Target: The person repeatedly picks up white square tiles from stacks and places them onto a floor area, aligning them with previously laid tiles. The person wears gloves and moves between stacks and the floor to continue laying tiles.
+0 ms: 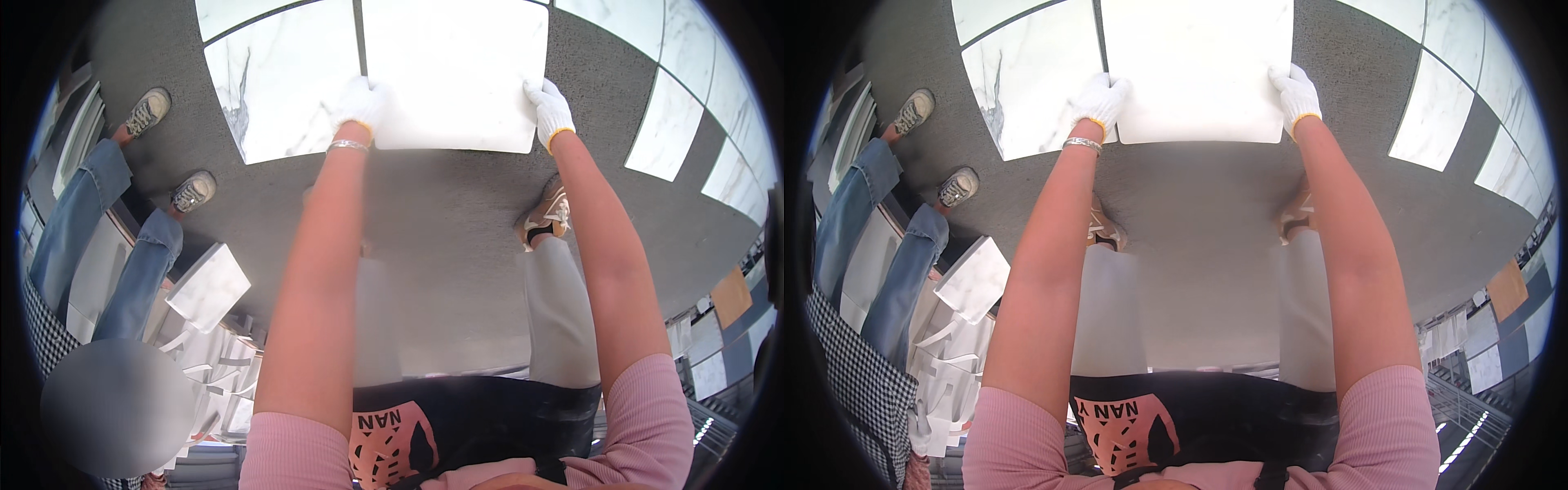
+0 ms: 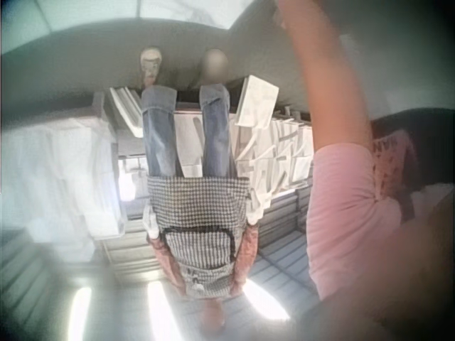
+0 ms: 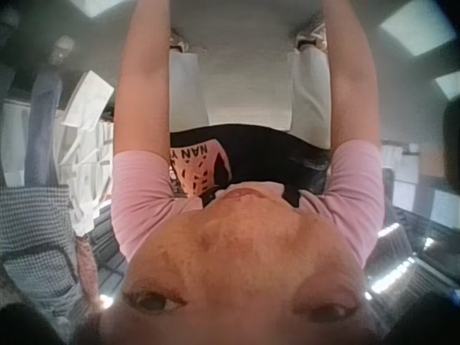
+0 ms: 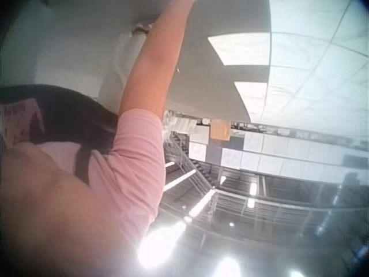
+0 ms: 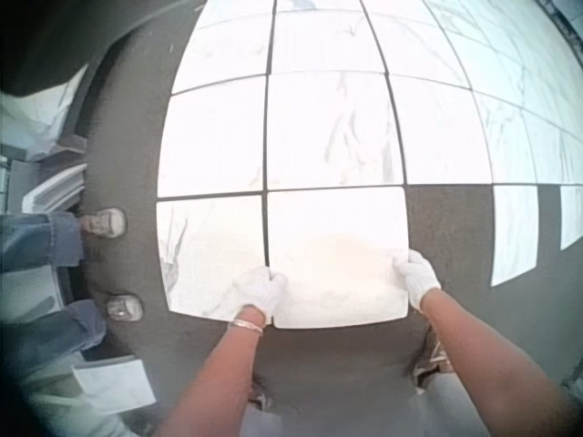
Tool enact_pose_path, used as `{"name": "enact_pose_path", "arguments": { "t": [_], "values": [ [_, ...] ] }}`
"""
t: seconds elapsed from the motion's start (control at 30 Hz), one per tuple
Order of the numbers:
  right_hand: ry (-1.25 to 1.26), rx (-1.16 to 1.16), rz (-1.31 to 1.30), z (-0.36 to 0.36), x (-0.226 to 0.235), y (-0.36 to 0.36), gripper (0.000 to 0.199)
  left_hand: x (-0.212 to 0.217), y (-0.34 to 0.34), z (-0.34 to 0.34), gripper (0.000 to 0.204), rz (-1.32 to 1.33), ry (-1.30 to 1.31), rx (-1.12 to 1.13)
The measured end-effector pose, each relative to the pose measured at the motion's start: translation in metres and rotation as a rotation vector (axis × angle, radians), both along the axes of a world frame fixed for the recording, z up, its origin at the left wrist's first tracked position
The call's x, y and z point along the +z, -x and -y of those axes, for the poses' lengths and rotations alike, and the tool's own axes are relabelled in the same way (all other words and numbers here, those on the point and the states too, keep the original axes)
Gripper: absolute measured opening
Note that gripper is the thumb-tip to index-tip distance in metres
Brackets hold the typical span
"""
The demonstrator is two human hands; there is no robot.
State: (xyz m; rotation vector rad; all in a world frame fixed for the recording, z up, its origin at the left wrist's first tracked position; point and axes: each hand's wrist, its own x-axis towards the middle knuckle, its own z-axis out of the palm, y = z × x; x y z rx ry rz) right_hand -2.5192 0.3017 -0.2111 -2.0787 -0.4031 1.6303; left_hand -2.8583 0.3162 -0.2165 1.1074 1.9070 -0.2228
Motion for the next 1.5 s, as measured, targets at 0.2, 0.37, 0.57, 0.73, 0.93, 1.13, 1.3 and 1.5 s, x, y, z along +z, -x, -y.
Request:
{"name": "enact_pose_path", "arguments": {
  "t": [0.2,0.37,0.57,0.73,0.93,1.13,1.3,1.5],
  "values": [
    [0.033,0.071,0.056,-0.001,-0.006,-0.001,0.049,0.012,-0.009,-0.014,0.044,-0.085,0.093,-0.066],
    [0.021,0.207,0.188,0.003,-0.016,-0.007,0.049,0.018,-0.007,-0.012,0.042,-0.112,0.098,-0.127],
    [0.027,0.297,0.267,0.003,-0.021,-0.009,0.054,0.020,-0.009,-0.011,0.042,-0.207,0.092,-0.190],
    [0.027,0.327,0.301,0.001,-0.010,-0.005,0.055,0.030,-0.016,-0.030,0.045,-0.217,0.237,-0.377],
    [0.031,0.389,0.322,-0.001,-0.006,-0.005,0.056,0.039,0.014,-0.024,0.046,-0.072,0.079,-0.442],
    [0.008,0.567,0.416,-0.004,-0.002,-0.009,0.058,0.023,0.021,-0.005,0.043,0.097,0.051,-0.086],
    [0.104,0.751,0.516,-0.012,0.003,-0.009,0.057,0.020,-0.001,0.002,0.039,-0.138,-0.068,-0.202],
    [0.239,0.891,0.609,-0.027,0.013,-0.002,0.058,0.024,-0.003,-0.010,0.036,-0.161,0.063,-0.199]
  ]
}}
